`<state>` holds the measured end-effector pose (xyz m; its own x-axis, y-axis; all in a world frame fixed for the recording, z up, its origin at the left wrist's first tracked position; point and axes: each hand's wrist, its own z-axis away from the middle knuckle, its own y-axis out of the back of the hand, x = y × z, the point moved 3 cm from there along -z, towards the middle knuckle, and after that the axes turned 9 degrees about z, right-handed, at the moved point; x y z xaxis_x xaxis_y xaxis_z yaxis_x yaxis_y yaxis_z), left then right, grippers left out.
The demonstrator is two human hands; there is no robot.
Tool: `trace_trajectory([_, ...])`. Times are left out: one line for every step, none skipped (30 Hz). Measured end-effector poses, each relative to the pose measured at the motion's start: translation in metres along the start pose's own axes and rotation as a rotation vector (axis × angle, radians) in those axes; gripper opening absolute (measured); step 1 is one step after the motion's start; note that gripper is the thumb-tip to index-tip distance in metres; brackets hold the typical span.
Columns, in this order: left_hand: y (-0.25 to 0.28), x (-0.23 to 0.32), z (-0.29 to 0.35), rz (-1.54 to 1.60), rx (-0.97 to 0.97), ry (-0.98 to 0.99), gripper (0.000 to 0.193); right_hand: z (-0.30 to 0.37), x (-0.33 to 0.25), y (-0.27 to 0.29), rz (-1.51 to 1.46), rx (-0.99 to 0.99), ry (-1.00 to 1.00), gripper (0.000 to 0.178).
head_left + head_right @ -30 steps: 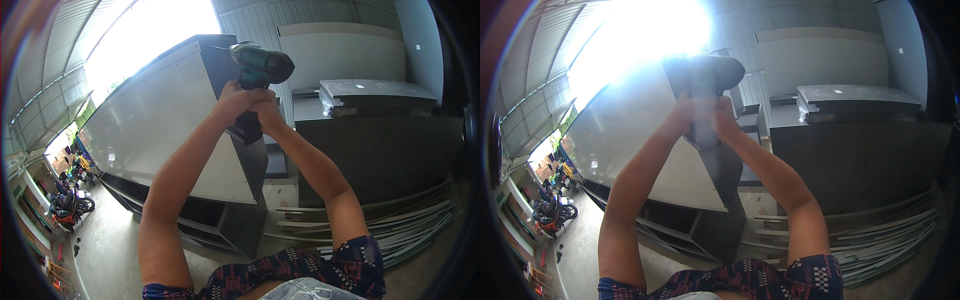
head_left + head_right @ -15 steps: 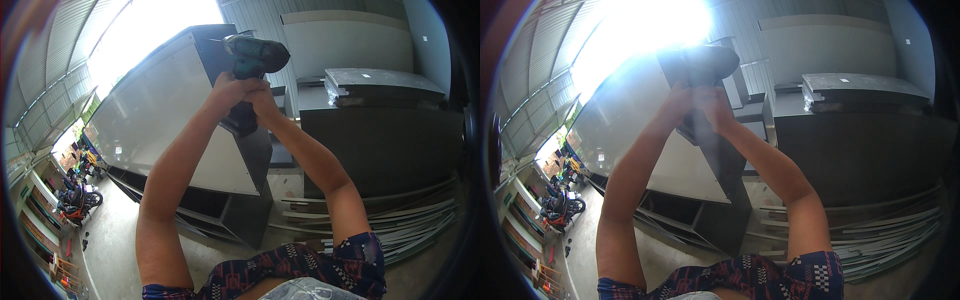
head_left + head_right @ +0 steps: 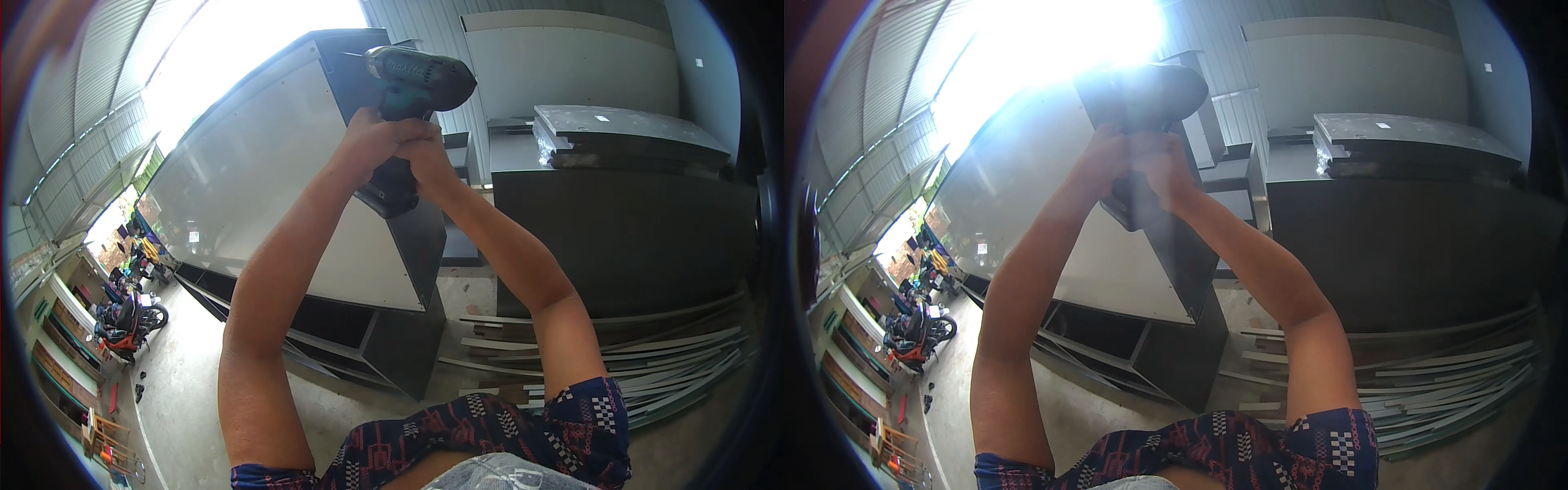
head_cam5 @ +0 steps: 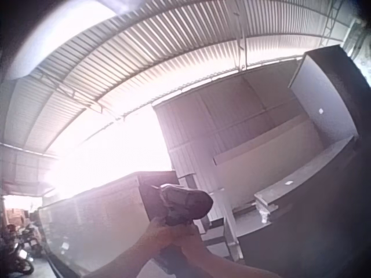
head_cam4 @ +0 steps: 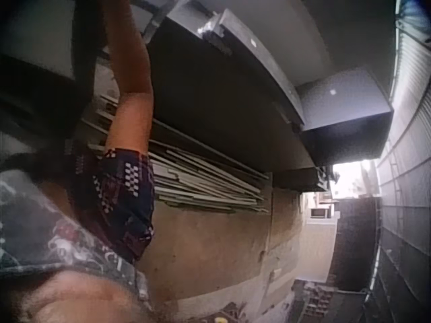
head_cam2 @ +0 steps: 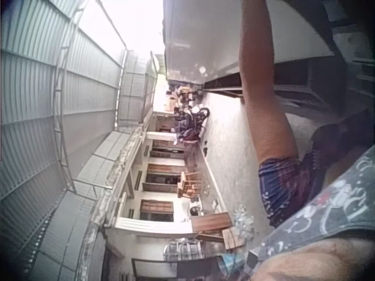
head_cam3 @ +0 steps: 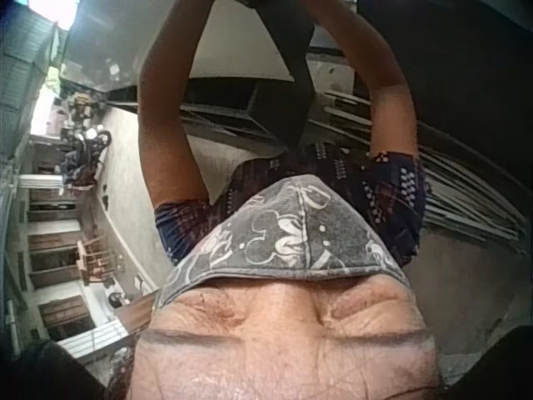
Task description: Using a power drill to attach screws and panels to a furniture unit.
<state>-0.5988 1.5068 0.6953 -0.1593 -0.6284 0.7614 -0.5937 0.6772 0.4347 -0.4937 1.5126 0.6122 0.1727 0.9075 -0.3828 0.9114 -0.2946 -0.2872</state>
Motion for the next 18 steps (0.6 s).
trace_trajectory([0.000,-0.001,-0.001,0.001,0.000,0.003,0.037,0.000,0.000,0.001,0.016,-0.019,0.021,0.020])
trace_trajectory([0.000,-0.003,-0.003,-0.011,-0.022,0.004,0.036,0.000,-0.001,0.002,0.031,-0.038,0.042,0.020])
trace_trajectory([-0.001,-0.004,-0.005,-0.024,-0.045,0.006,0.035,0.000,0.000,0.003,0.031,-0.036,0.038,0.020])
trace_trajectory([-0.002,-0.005,-0.007,-0.024,-0.044,0.009,0.035,0.000,0.001,0.004,-0.018,-0.021,0.003,0.019])
trace_trajectory([-0.004,-0.006,-0.009,-0.006,-0.039,-0.002,0.032,0.000,0.003,0.005,-0.066,-0.006,-0.031,0.019])
trace_trajectory([-0.005,-0.007,-0.010,0.011,-0.034,-0.013,0.030,-0.001,0.008,0.009,-0.067,-0.004,-0.034,0.019])
trace_trajectory([-0.006,-0.009,-0.012,0.012,-0.035,-0.010,0.030,-0.003,0.011,0.012,-0.048,-0.020,-0.005,0.018])
trace_trajectory([-0.008,-0.010,-0.014,0.003,-0.060,-0.037,0.027,-0.004,0.014,0.015,-0.029,-0.035,0.024,0.018])
trace_trajectory([-0.009,-0.012,-0.015,-0.006,-0.084,-0.064,0.024,-0.002,0.018,0.018,-0.028,-0.033,0.022,0.018])
trace_trajectory([-0.008,-0.018,-0.017,-0.006,-0.082,-0.060,0.024,0.002,0.016,0.017,-0.089,0.024,-0.030,0.017])
trace_trajectory([-0.007,-0.027,-0.020,0.056,-0.093,-0.075,0.025,0.006,0.017,0.015,-0.150,0.080,-0.081,0.016])
trace_trajectory([-0.006,-0.037,-0.022,0.117,-0.103,-0.091,0.025,0.011,0.024,0.017,-0.152,0.079,-0.085,0.016])
trace_trajectory([-0.006,-0.048,-0.024,0.115,-0.103,-0.089,0.025,0.019,0.033,0.022,-0.168,0.074,-0.117,0.020])
trace_trajectory([-0.007,-0.060,-0.024,0.030,-0.114,-0.117,0.030,0.026,0.038,0.024,-0.183,0.071,-0.151,0.030])
trace_trajectory([-0.008,-0.071,-0.024,-0.055,-0.125,-0.144,0.035,0.035,0.042,0.022,-0.184,0.072,-0.155,0.030])
trace_trajectory([-0.013,-0.077,-0.021,-0.052,-0.131,-0.139,0.035,0.045,0.043,0.023,-0.194,0.134,-0.166,0.020])
trace_trajectory([-0.015,-0.081,-0.016,-0.093,-0.079,-0.105,0.041,0.052,0.047,0.022,-0.210,0.189,-0.176,0.013])
trace_trajectory([-0.015,-0.087,-0.013,-0.133,-0.027,-0.070,0.048,0.057,0.055,0.024,-0.214,0.189,-0.180,0.013])
